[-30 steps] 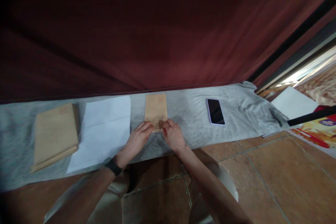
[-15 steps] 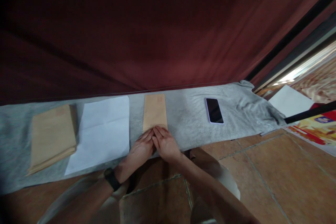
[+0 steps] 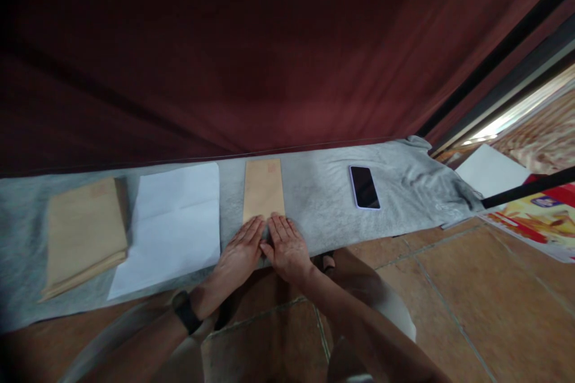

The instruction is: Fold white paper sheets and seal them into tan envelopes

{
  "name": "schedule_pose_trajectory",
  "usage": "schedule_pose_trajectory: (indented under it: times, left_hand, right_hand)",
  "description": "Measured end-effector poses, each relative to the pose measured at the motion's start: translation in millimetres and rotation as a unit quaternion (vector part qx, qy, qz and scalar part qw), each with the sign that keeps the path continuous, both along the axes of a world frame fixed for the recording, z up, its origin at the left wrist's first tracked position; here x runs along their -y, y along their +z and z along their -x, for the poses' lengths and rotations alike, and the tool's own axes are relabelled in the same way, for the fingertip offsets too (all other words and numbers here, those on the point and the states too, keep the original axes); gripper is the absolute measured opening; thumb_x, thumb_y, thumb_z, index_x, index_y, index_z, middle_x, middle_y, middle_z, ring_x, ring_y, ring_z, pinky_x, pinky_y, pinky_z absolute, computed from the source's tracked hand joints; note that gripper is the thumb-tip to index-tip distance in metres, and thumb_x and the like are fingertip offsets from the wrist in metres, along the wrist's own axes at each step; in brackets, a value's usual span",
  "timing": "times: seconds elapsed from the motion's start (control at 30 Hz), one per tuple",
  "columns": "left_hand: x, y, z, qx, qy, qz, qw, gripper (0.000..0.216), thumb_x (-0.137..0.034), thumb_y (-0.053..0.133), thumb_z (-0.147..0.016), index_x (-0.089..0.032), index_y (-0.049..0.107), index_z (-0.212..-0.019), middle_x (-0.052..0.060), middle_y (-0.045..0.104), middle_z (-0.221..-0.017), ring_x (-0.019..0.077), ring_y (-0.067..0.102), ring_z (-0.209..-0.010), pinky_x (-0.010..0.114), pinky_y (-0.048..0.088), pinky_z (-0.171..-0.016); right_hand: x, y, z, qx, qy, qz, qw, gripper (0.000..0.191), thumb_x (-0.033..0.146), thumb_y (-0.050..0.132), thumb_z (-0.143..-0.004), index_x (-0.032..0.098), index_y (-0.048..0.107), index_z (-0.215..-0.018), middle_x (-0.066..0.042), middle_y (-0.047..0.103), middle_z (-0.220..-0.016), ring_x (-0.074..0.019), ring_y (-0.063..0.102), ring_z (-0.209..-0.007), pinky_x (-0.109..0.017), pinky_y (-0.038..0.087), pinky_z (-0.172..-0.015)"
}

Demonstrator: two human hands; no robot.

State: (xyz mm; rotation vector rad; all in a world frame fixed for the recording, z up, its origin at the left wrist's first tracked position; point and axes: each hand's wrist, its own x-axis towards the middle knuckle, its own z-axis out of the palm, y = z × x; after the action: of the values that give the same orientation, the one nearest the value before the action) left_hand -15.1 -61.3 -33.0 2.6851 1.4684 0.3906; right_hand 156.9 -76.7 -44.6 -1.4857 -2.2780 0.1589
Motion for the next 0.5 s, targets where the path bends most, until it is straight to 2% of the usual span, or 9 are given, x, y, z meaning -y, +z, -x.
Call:
schedule_pose_trajectory:
  times: [0.23,0.5]
  left_hand:
    - [1.1,7.8,3.3,0.017,0.043,-0.009,0.999,0.046,-0.026,0.042,-0.099,-0.006,0.057,-0.138,0.021,0.055,-0.146,0.0299,0.049,-0.140,0.047,0.044,-0.114]
    - [1.6,10.8,8.7,-0.001,0.095,-0.009,0.995,0.042,-0.029,0.044,-0.099,-0.009,0.061,-0.132,0.024,0.057,-0.143,0.0356,0.056,-0.133,0.049,0.048,-0.107]
  right_hand:
    - [1.7,3.7,-4.4,0.010,-0.027,-0.006,1.000,0.056,0.036,0.048,-0.102,0.004,0.047,-0.148,-0.021,0.047,-0.152,-0.0295,0.043,-0.144,-0.049,0.036,-0.120]
    - [1.4,9.8,-2.6,0.023,-0.059,-0.004,0.998,0.055,0.036,0.047,-0.102,0.002,0.050,-0.145,-0.022,0.050,-0.151,-0.0326,0.044,-0.143,-0.051,0.032,-0.121]
